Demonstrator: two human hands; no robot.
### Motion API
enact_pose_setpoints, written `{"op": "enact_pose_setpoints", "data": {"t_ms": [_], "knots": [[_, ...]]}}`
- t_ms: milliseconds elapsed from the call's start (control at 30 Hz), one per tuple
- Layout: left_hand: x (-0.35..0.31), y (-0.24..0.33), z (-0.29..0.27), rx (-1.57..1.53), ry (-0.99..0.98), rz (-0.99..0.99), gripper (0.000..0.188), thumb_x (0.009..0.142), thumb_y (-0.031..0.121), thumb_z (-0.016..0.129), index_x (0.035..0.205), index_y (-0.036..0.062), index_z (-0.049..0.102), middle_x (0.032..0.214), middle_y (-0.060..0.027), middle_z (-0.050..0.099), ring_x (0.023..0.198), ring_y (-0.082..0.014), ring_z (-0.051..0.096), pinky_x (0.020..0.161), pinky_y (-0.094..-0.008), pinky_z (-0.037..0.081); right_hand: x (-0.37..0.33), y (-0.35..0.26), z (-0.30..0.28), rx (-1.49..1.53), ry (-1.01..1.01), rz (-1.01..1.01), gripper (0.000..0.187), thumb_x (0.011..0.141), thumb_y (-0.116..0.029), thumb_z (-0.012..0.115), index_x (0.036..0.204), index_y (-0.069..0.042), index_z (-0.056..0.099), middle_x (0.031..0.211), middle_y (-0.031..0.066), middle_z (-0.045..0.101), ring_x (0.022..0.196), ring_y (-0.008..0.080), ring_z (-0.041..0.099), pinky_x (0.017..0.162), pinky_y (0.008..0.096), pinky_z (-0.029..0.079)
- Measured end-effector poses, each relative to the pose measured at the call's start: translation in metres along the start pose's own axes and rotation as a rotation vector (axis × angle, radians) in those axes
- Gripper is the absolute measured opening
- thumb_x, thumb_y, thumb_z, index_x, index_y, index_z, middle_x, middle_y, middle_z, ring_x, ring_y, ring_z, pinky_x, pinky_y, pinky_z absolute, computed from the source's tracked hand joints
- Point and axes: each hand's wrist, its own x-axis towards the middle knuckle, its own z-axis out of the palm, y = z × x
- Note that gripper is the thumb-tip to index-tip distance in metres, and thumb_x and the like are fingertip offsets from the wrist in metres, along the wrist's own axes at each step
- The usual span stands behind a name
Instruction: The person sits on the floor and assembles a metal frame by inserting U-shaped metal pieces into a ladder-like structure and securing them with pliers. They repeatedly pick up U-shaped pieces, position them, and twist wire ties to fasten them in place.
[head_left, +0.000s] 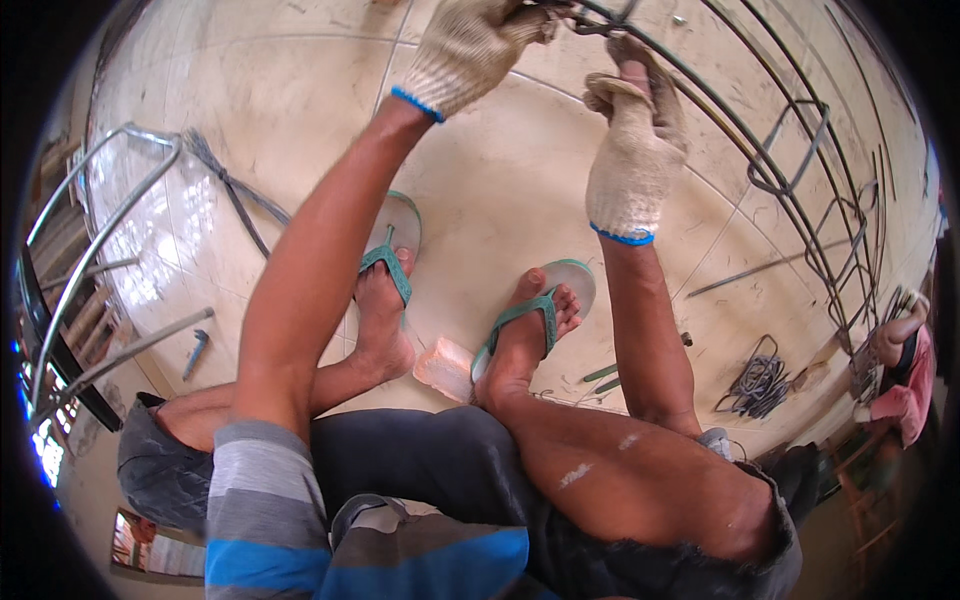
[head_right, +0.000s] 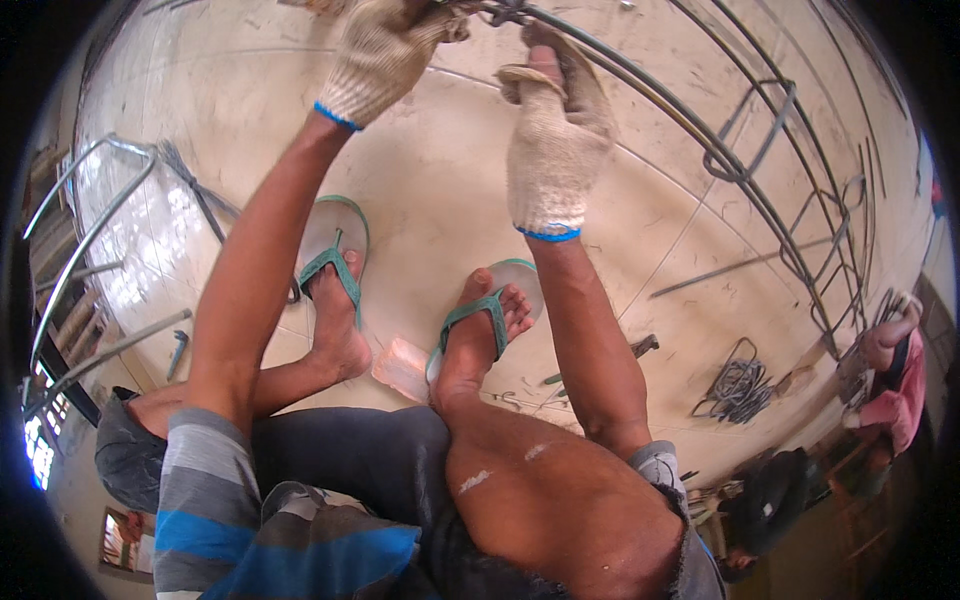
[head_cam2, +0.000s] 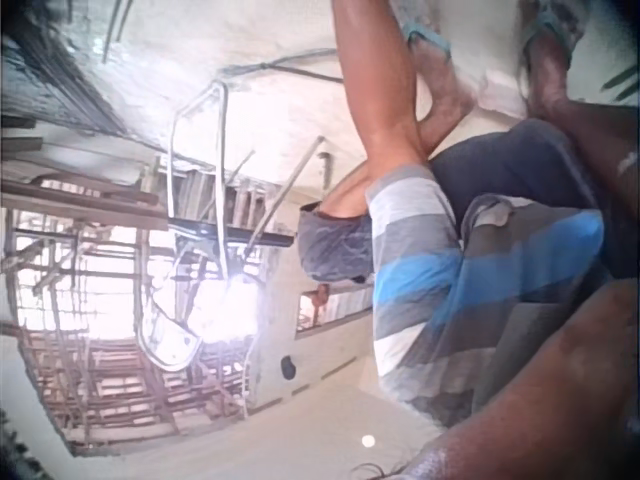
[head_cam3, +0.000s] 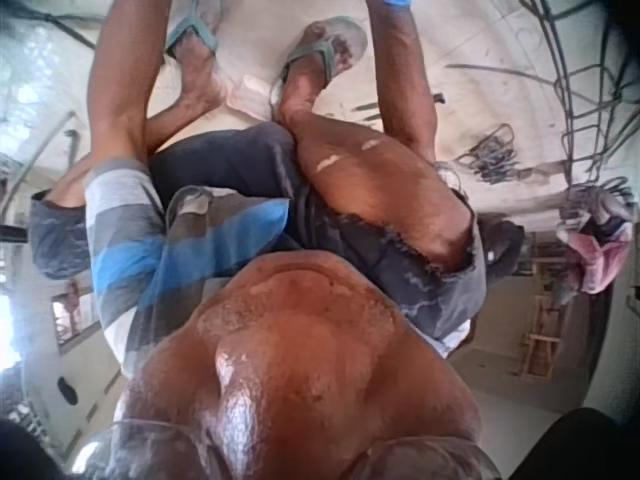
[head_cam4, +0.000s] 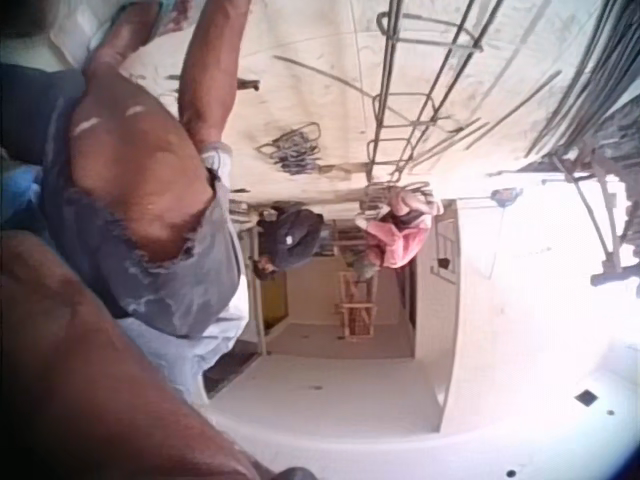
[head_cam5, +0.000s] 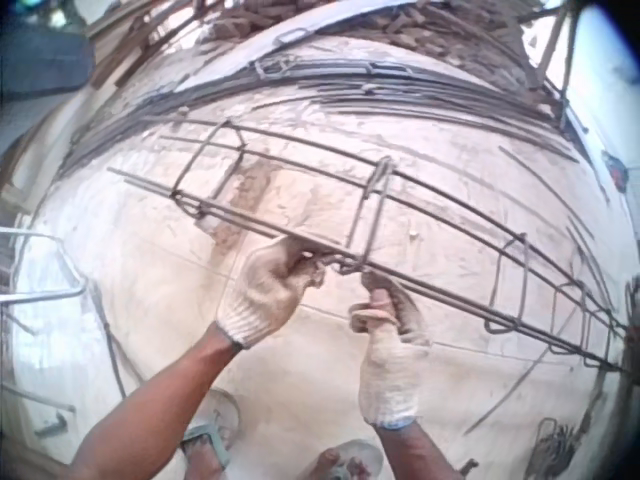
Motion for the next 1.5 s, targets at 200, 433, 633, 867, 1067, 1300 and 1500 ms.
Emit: {"op": "enact_pose_setpoints", "data": {"t_ms": [200, 433, 633, 867, 1067, 1300, 1500], "knots": [[-0.013, 0.013, 0.017, 0.277, 0.233, 0.029, 0.017, 0.104, 0.007, 0.061, 0.116, 0.0011, 0.072, 0.098, -0.0029, 0.076, 0.089, -0.0112, 0.07, 0.081, -0.0287, 0.056, 0.009, -0.01, -0.007, 0.102, -0.05, 0.136, 0.029, 0.107, -0.02, 0.063, 0.125, 0.002, 0.07, 0.101, 0.0089, 0.075, 0.078, 0.013, 0.068, 0.075, 0.0284, 0.056], [-0.002, 0.012, -0.001, -0.043, 0.029, -0.036, 0.016, 0.105, 0.005, 0.061, 0.117, -0.0013, 0.07, 0.102, -0.0081, 0.076, 0.09, -0.0136, 0.071, 0.086, -0.0293, 0.058, 0.016, 0.004, -0.001, 0.367, -0.056, 0.241, 0.025, 0.108, -0.018, 0.059, 0.127, -0.002, 0.065, 0.088, 0.0064, 0.07, 0.075, 0.0158, 0.067, 0.068, 0.0289, 0.054], [-0.001, 0.014, -0.004, 0.116, 0.041, -0.075, 0.02, 0.102, 0.008, 0.069, 0.12, -0.0018, 0.072, 0.098, -0.007, 0.077, 0.087, -0.0129, 0.071, 0.079, -0.0292, 0.059, 0.021, 0.003, 0.002, 0.019, -0.179, 0.096, 0.034, 0.11, -0.029, 0.058, 0.13, -0.003, 0.066, 0.086, 0.0055, 0.071, 0.074, 0.0122, 0.067, 0.065, 0.0275, 0.052], [-0.013, 0.014, 0.022, 0.182, 0.382, 0.022, 0.021, 0.098, 0.006, 0.071, 0.117, -0.0021, 0.072, 0.096, -0.007, 0.078, 0.084, -0.0119, 0.072, 0.075, -0.0275, 0.058, 0.033, -0.003, 0.002, -0.184, -0.282, -0.025, 0.022, 0.1, -0.018, 0.058, 0.105, 0.0, 0.07, 0.084, 0.0081, 0.073, 0.064, 0.0112, 0.058, 0.06, 0.0261, 0.046], [-0.019, 0.042, 0.045, -0.413, 0.556, -0.371, 0.015, 0.097, 0.014, 0.073, 0.103, 0.0, 0.072, 0.09, -0.0088, 0.075, 0.077, -0.017, 0.072, 0.071, -0.0319, 0.061, 0.039, -0.011, 0.002, -0.26, -0.325, -0.052, 0.024, 0.097, -0.014, 0.057, 0.11, -0.002, 0.073, 0.091, 0.0062, 0.077, 0.073, 0.0108, 0.063, 0.062, 0.0268, 0.048], [-0.022, 0.061, 0.016, -0.702, 0.254, -0.621, 0.025, 0.103, 0.015, 0.066, 0.122, -0.0015, 0.066, 0.115, -0.0132, 0.071, 0.106, -0.0257, 0.072, 0.097, -0.0397, 0.062, 0.038, -0.014, 0.0, -0.284, -0.406, -0.097, 0.031, 0.094, -0.003, 0.053, 0.12, 0.002, 0.069, 0.109, 0.0152, 0.073, 0.094, 0.0223, 0.074, 0.088, 0.0359, 0.057], [-0.02, 0.054, 0.015, -0.845, 0.188, -0.633, 0.018, 0.105, 0.011, 0.063, 0.118, -0.0011, 0.066, 0.117, -0.0135, 0.069, 0.111, -0.0272, 0.069, 0.102, -0.0451, 0.061, 0.041, -0.01, -0.011, -0.378, -0.513, -0.106, 0.035, 0.094, -0.003, 0.052, 0.125, 0.005, 0.065, 0.107, 0.0192, 0.072, 0.094, 0.026, 0.075, 0.086, 0.0377, 0.059]]}}
